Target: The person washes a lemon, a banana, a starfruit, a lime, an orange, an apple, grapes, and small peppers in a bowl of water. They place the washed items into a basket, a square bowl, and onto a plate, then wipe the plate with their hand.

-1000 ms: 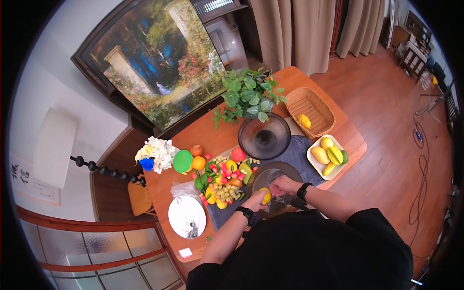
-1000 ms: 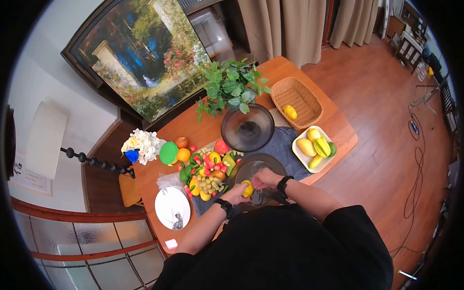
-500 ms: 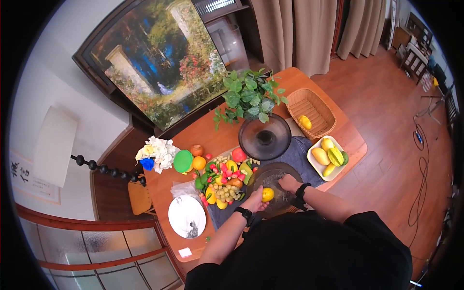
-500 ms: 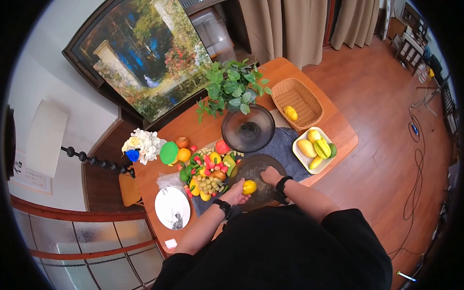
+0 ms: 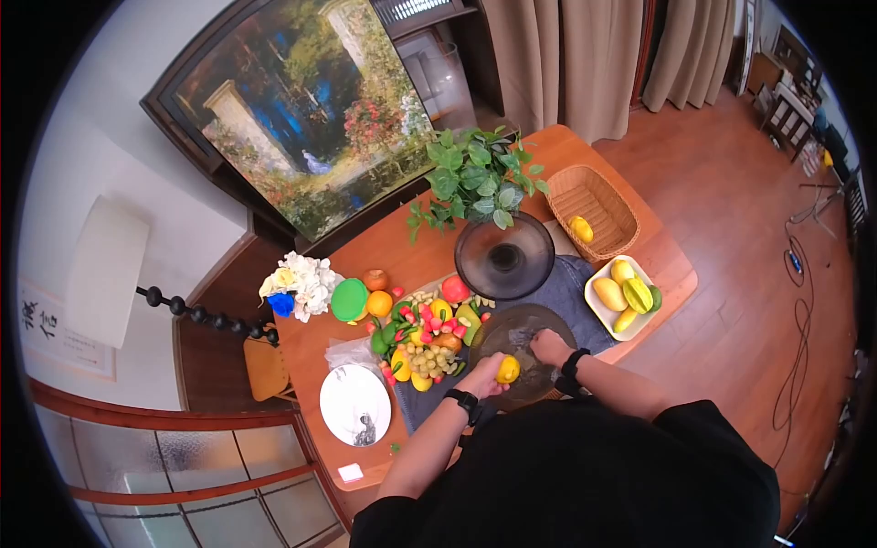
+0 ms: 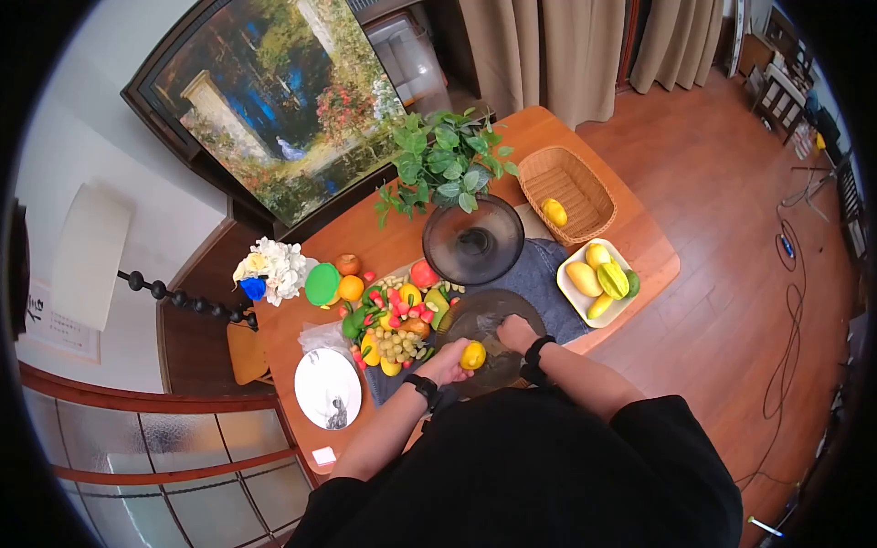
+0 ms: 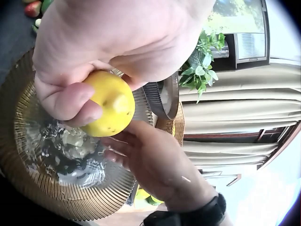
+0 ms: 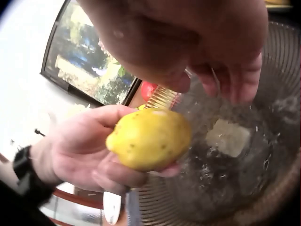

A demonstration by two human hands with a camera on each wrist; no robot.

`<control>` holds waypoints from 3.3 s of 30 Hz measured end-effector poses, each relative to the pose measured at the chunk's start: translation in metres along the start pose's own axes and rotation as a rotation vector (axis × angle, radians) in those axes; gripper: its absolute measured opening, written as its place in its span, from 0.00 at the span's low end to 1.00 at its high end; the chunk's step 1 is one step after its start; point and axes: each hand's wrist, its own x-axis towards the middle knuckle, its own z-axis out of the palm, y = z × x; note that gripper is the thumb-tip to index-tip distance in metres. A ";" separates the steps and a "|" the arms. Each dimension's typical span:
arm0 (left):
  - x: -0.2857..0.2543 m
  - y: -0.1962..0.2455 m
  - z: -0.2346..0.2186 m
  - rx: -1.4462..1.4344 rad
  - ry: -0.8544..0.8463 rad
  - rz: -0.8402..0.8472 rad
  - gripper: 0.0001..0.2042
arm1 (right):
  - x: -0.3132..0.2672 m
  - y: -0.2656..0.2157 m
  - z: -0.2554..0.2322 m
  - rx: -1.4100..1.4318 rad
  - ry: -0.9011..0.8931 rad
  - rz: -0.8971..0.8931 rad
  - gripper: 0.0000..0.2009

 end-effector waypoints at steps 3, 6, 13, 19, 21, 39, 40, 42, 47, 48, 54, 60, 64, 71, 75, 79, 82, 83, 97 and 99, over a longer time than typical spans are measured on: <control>-0.002 -0.003 -0.004 -0.011 -0.021 -0.032 0.20 | -0.014 -0.018 -0.015 0.906 -0.274 0.228 0.14; 0.002 -0.009 -0.004 -0.135 -0.032 -0.004 0.20 | -0.037 -0.055 -0.049 0.930 -0.505 0.117 0.13; 0.006 0.002 0.003 -0.125 0.002 -0.033 0.20 | -0.051 -0.065 -0.056 0.338 -0.314 -0.172 0.13; 0.010 -0.006 -0.002 -0.033 0.056 0.029 0.19 | -0.012 -0.012 -0.025 -0.023 -0.049 -0.010 0.15; 0.011 -0.012 -0.002 -0.074 0.076 0.127 0.20 | -0.006 -0.003 -0.022 0.044 -0.091 0.020 0.15; -0.019 0.006 0.018 0.113 0.003 0.003 0.32 | -0.055 -0.081 -0.062 0.285 -0.622 -0.098 0.31; -0.020 0.006 0.016 0.112 0.005 0.003 0.32 | -0.048 -0.067 -0.047 0.157 -0.398 -0.312 0.31; -0.022 0.004 0.011 0.124 0.023 0.135 0.30 | -0.049 -0.060 -0.043 0.028 -0.172 -0.515 0.31; -0.043 0.007 0.001 0.248 0.076 0.221 0.27 | -0.074 -0.094 -0.100 -0.273 -0.152 -0.233 0.31; -0.048 0.005 -0.003 0.240 0.050 0.270 0.26 | -0.064 -0.088 -0.105 -0.274 -0.154 -0.234 0.31; -0.079 -0.030 -0.027 0.053 0.034 0.275 0.24 | 0.005 -0.014 -0.190 0.395 0.427 -0.059 0.30; -0.089 -0.065 -0.047 -0.100 0.134 0.262 0.22 | 0.088 0.059 -0.231 -0.002 0.693 0.077 0.35; -0.092 -0.066 -0.049 -0.188 0.188 0.324 0.22 | 0.129 0.098 -0.228 -0.077 0.609 0.120 0.30; -0.088 -0.075 -0.071 -0.271 0.403 0.356 0.18 | 0.121 0.087 -0.234 -0.078 0.377 0.099 0.21; -0.065 -0.092 -0.091 -0.051 0.828 0.368 0.19 | 0.098 0.080 -0.235 -0.015 0.590 -0.098 0.21; -0.025 -0.103 -0.119 0.409 1.138 0.378 0.29 | 0.046 0.044 -0.221 0.232 0.572 -0.119 0.19; 0.001 -0.099 -0.131 0.486 1.130 0.336 0.34 | 0.019 0.048 -0.175 0.083 0.672 -0.277 0.17; -0.022 -0.076 -0.109 0.352 1.122 0.216 0.36 | -0.001 0.031 -0.162 0.155 0.631 -0.293 0.16; -0.019 -0.116 -0.123 0.402 1.139 0.371 0.28 | -0.079 -0.039 -0.106 0.262 0.230 -0.376 0.19; -0.020 -0.134 -0.125 0.363 1.171 0.398 0.26 | -0.077 -0.047 -0.107 0.250 0.232 -0.377 0.19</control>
